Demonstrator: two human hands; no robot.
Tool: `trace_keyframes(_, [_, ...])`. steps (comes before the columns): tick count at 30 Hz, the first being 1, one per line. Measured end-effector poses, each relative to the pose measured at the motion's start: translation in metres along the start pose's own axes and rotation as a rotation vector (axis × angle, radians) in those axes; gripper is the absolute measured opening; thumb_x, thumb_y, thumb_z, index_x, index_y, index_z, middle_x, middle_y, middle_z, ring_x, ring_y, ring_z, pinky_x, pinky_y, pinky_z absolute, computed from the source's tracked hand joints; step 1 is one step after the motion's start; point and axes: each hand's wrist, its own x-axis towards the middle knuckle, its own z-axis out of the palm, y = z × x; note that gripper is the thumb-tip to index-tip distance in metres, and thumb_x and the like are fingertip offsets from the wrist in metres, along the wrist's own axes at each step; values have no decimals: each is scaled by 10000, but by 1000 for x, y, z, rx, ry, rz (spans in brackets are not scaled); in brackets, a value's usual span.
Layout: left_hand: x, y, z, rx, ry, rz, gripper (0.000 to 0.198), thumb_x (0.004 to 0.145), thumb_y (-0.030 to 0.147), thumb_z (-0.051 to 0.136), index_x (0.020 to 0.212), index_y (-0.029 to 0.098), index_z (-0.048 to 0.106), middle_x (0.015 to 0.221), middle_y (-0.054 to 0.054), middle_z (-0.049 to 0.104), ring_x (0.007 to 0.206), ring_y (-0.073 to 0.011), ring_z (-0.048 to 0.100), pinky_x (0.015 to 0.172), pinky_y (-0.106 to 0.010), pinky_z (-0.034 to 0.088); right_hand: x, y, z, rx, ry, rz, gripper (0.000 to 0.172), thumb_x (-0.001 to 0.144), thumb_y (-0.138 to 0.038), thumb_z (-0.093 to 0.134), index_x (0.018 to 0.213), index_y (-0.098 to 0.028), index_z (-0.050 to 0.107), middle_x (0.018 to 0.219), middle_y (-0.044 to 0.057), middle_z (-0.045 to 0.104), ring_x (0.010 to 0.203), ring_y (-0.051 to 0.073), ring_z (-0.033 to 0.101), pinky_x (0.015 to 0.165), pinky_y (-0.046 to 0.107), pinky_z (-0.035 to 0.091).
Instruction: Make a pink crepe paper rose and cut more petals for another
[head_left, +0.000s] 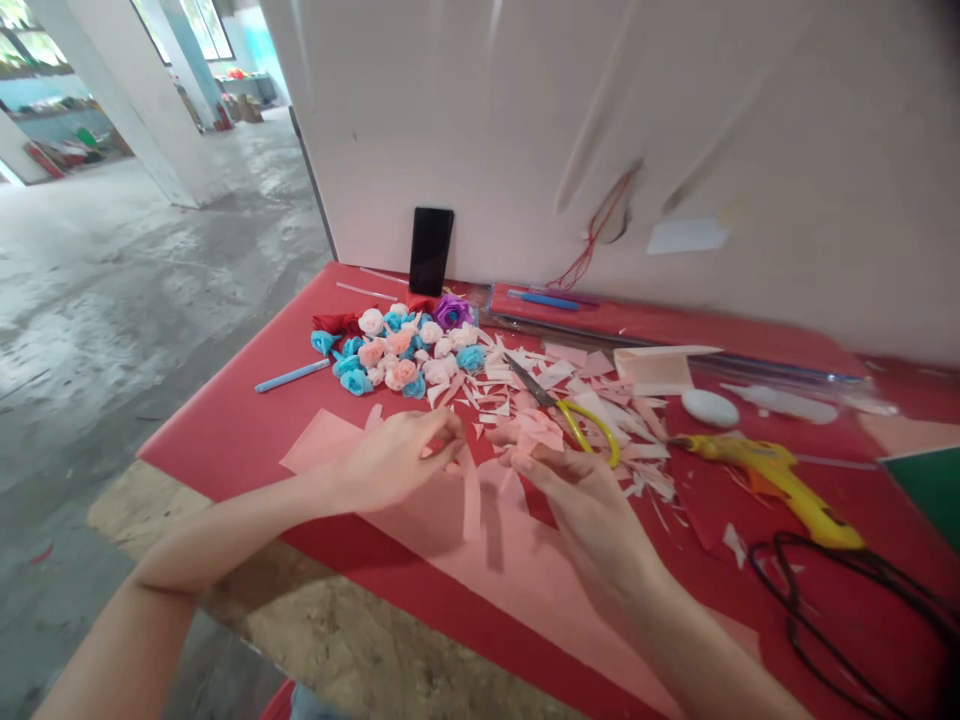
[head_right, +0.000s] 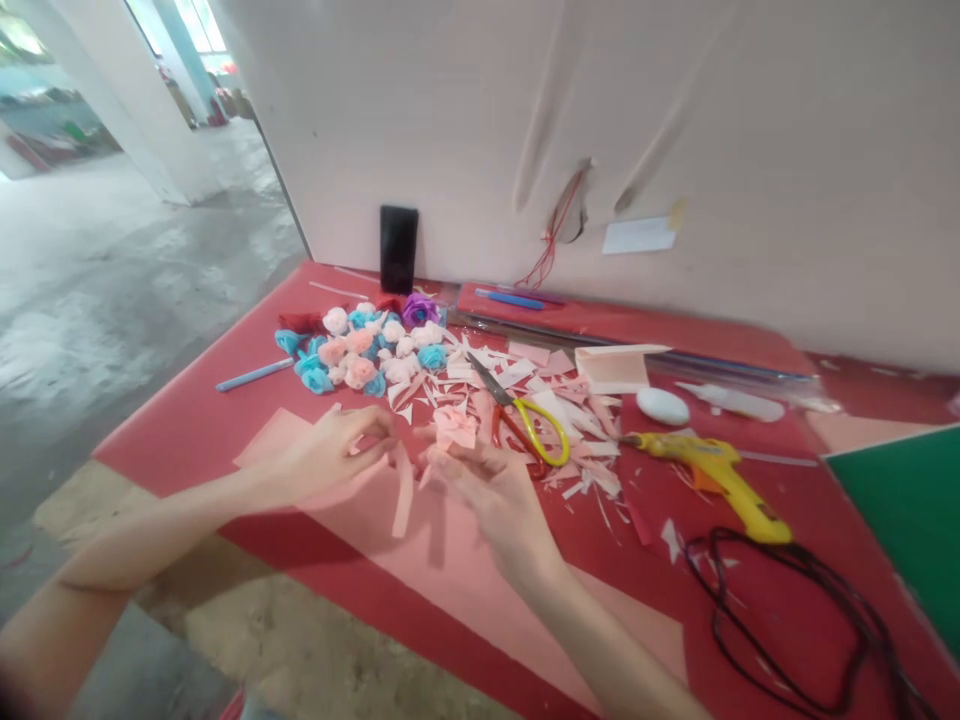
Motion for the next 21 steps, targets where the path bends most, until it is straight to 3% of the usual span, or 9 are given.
trace_keyframes(2, [8,5,5,-32,55,33,119,845,248,422,837,190,525,785,-5,663,729,-152,601,644,-260,427,1,1,1,41,4,-15,172,621,-351,729,718,-209,718,712,19,688,653,128,614,663,233,493])
trace_keyframes(8, [32,15,12,-292,225,107,73,810,177,481,805,172,553,797,-6,670,762,-125,612,649,-224,446,9,7,-2,29,21,32,251,648,-402,708,802,-204,719,752,35,698,765,176,637,751,281,481])
trace_keyframes(11, [38,19,14,-392,227,81,69,802,222,517,793,168,558,779,-10,653,752,-124,606,596,-211,433,14,7,-5,41,44,-15,203,651,-379,713,777,-219,721,772,18,700,797,150,630,810,248,458])
trace_keyframes(13, [38,21,16,-464,228,84,101,795,260,545,843,173,562,849,-14,641,803,-121,596,654,-213,448,15,5,-7,66,55,-52,162,654,-365,715,737,-225,719,772,8,700,789,136,628,813,233,456])
trace_keyframes(16, [37,21,18,-520,165,83,152,791,293,564,893,181,570,920,-18,627,857,-122,579,748,-230,454,14,3,-8,87,52,-50,184,666,-377,702,776,-231,716,789,8,700,743,140,631,749,243,483])
trace_keyframes(21, [36,22,18,-513,132,75,122,781,277,578,779,163,622,849,-19,630,828,-123,573,789,-248,446,8,1,-7,3,97,-11,294,650,-420,695,844,-200,717,722,21,687,677,155,622,646,258,511])
